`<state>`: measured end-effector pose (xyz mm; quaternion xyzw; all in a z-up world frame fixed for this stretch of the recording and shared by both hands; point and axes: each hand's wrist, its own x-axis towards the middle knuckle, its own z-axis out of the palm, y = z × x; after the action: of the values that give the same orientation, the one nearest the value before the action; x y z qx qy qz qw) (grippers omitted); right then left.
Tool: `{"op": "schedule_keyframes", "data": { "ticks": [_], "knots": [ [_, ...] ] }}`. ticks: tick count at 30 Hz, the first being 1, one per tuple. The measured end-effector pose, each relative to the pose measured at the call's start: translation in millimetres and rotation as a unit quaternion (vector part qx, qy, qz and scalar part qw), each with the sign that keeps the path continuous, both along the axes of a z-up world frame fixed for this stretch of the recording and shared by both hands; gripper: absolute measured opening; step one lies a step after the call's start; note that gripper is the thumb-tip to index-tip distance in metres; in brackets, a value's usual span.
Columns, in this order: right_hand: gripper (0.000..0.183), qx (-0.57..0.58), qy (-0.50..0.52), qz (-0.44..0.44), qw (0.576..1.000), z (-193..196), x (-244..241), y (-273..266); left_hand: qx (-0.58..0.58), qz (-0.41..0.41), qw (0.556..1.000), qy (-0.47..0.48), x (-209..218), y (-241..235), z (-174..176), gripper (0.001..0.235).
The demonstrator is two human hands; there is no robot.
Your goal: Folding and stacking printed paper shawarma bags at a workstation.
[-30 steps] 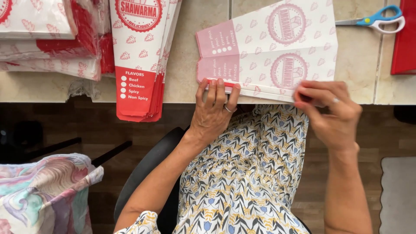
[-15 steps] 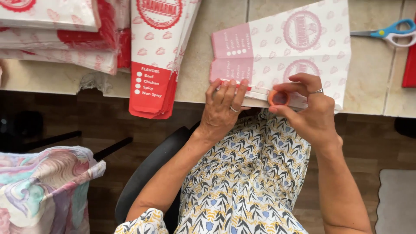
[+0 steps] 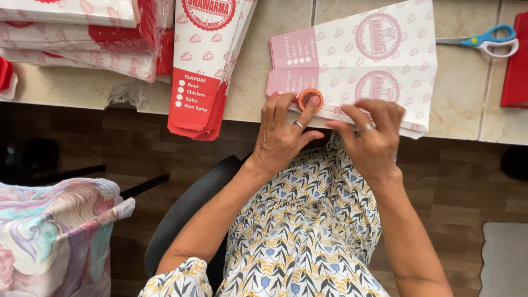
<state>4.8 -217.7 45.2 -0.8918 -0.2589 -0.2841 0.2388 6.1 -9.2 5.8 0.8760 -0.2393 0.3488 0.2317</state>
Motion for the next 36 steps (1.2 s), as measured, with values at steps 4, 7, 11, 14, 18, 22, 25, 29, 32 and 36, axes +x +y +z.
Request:
{"op": "schedule_keyframes", "data": {
  "ticks": [4,7,11,14,18,22,25,29,32,36],
  "knots": [
    [0.020,-0.008,-0.031,-0.024,0.999,-21,-12,-19,0.004,0.024,0.999,-0.029,2,-27,17,0.055],
    [0.016,0.014,-0.041,-0.039,0.998,-25,-17,-16,-0.042,-0.013,0.999,0.012,-2,-52,17,0.031],
    [0.009,-0.007,-0.054,-0.045,0.997,-24,-9,-19,-0.100,-0.043,0.993,-0.049,12,-32,13,0.016],
    [0.007,-0.010,-0.046,-0.039,0.998,-24,-12,-22,-0.099,-0.021,0.994,-0.050,19,12,11,0.014],
    [0.011,0.023,-0.035,-0.027,0.999,-17,-10,-16,-0.119,0.018,0.992,-0.026,26,45,5,0.016],
    [0.012,0.036,-0.026,-0.020,0.999,-13,-9,-14,-0.146,0.025,0.989,-0.028,18,11,28,0.017],
    [0.013,0.034,-0.030,-0.022,0.999,-15,-13,-16,-0.128,-0.028,0.991,-0.027,3,-32,22,0.018],
    [0.011,0.020,-0.032,-0.024,0.999,-15,-9,-16,-0.114,-0.024,0.993,-0.004,15,-8,9,0.019],
    [0.011,0.022,-0.031,-0.023,0.999,-16,-11,-17,-0.131,0.024,0.991,-0.012,23,29,1,0.016],
    [0.009,0.016,-0.021,-0.016,1.000,-12,-10,-14,-0.121,0.092,0.987,0.059,29,42,9,0.020]
  ]
}}
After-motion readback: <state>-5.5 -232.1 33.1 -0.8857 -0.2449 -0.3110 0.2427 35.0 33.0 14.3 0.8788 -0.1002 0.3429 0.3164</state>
